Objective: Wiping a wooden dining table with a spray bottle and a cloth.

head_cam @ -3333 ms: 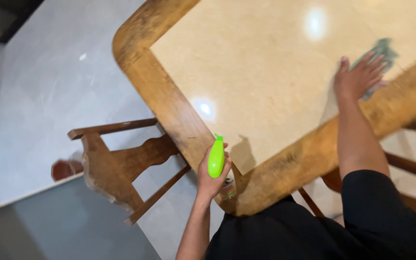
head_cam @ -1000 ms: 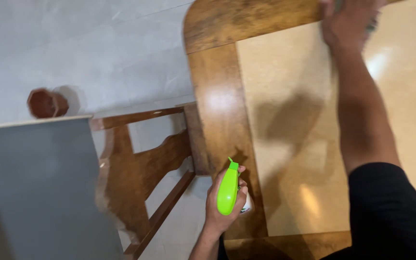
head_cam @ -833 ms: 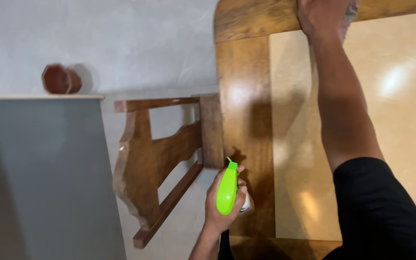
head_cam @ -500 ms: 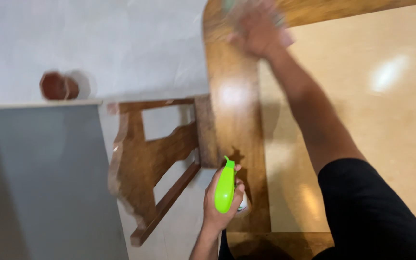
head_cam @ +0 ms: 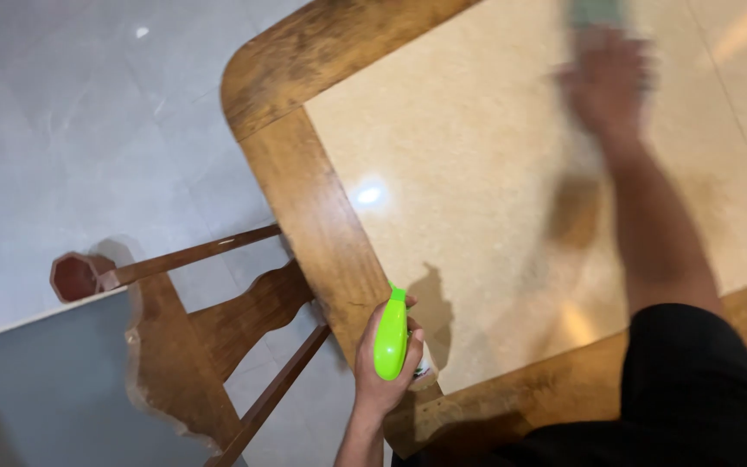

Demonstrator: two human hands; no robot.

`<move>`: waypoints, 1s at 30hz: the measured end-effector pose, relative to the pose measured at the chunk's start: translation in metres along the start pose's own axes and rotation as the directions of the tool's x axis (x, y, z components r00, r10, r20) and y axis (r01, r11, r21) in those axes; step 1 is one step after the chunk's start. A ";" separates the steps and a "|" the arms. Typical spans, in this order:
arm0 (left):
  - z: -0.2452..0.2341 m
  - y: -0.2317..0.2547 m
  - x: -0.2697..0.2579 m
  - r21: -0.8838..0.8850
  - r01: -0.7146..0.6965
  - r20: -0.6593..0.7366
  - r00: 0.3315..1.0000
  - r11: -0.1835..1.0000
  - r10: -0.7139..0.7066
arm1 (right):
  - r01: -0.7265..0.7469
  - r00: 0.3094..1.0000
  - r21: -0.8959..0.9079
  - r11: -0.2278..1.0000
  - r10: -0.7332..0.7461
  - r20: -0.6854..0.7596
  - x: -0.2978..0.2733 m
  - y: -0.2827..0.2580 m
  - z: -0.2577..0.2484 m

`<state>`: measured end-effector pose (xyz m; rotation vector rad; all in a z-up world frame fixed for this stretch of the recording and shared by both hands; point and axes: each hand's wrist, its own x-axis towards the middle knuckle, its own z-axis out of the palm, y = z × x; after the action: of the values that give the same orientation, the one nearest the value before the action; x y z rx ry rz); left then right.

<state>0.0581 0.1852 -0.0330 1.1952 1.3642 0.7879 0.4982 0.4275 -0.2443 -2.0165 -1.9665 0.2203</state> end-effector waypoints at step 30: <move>-0.041 -0.036 -0.236 0.057 -0.110 0.074 0.992 0.992 0.106 | 0.399 0.894 0.133 0.907 -0.417 0.162 -0.316 -0.396 0.083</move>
<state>-0.0167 -0.0412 0.0106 1.3421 1.2814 0.7772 0.0833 0.1256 -0.2261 -1.5207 -2.3912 0.4075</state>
